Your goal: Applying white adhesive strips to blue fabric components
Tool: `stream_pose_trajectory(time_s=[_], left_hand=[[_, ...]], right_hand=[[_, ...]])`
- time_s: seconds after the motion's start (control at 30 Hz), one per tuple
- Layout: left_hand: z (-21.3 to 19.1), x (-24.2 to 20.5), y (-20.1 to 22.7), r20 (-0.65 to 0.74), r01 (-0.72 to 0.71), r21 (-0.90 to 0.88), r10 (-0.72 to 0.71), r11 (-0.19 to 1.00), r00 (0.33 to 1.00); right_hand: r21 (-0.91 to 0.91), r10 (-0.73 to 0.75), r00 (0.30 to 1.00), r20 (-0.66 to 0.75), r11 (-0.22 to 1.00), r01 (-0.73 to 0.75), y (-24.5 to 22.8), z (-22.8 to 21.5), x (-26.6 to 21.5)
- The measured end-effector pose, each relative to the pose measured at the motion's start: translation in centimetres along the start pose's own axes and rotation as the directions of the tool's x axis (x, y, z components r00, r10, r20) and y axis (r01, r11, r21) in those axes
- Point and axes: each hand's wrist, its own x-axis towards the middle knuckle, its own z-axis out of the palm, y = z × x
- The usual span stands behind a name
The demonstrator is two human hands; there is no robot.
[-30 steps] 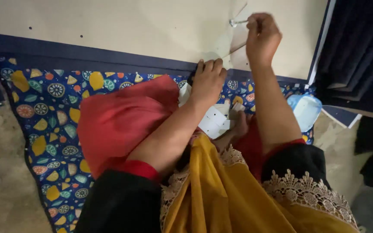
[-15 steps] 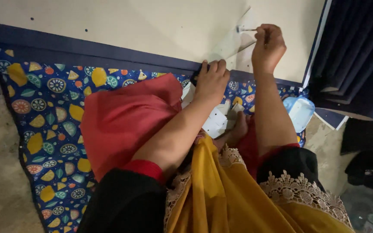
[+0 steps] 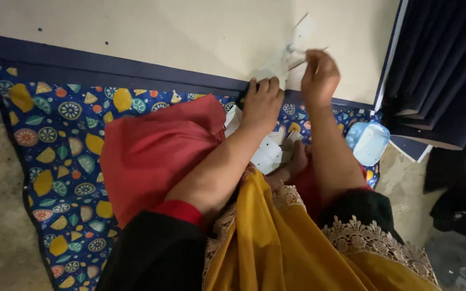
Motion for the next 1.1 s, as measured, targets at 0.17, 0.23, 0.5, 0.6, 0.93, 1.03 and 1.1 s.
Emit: stream_pose_trajectory(time_s=[0.17,0.23,0.5,0.6,0.93,1.03,1.1], left_hand=[[-1.4,0.4,-0.1,0.057,-0.008,0.056,0.004,0.998,0.998],[-1.6,0.7,0.0,0.172,0.010,0.107,-0.028,0.994,0.985],[-1.2,0.4,-0.6,-0.106,-0.055,-0.041,0.051,0.998,0.993],[-2.1,0.8,-1.0,-0.098,-0.092,-0.020,0.090,0.996,0.991],[-3.1,1.3,-2.5,-0.037,-0.107,0.029,0.108,0.994,0.994],[-3.6,1.5,-3.0,-0.068,-0.071,0.108,0.079,0.992,0.995],[-2.9,1.6,-3.5,-0.065,0.018,0.148,-0.009,0.989,0.998]], right_hand=[[0.069,-0.013,1.000,0.016,0.998,0.012,2.6,1.3,0.9],[0.081,-0.023,0.995,0.093,0.997,0.016,1.1,1.2,0.2],[0.546,0.503,0.861,-0.075,0.743,-0.387,0.6,-4.6,-3.2],[0.513,0.661,0.716,-0.227,0.705,-0.489,4.4,-11.9,-5.7],[-0.052,0.913,0.375,-0.161,0.372,-0.927,17.2,-23.1,-26.1],[-0.343,0.779,0.576,-0.247,0.485,-0.804,20.1,-23.0,-29.8],[-0.173,0.731,0.577,-0.364,0.556,-0.813,18.6,-23.4,-29.5]])
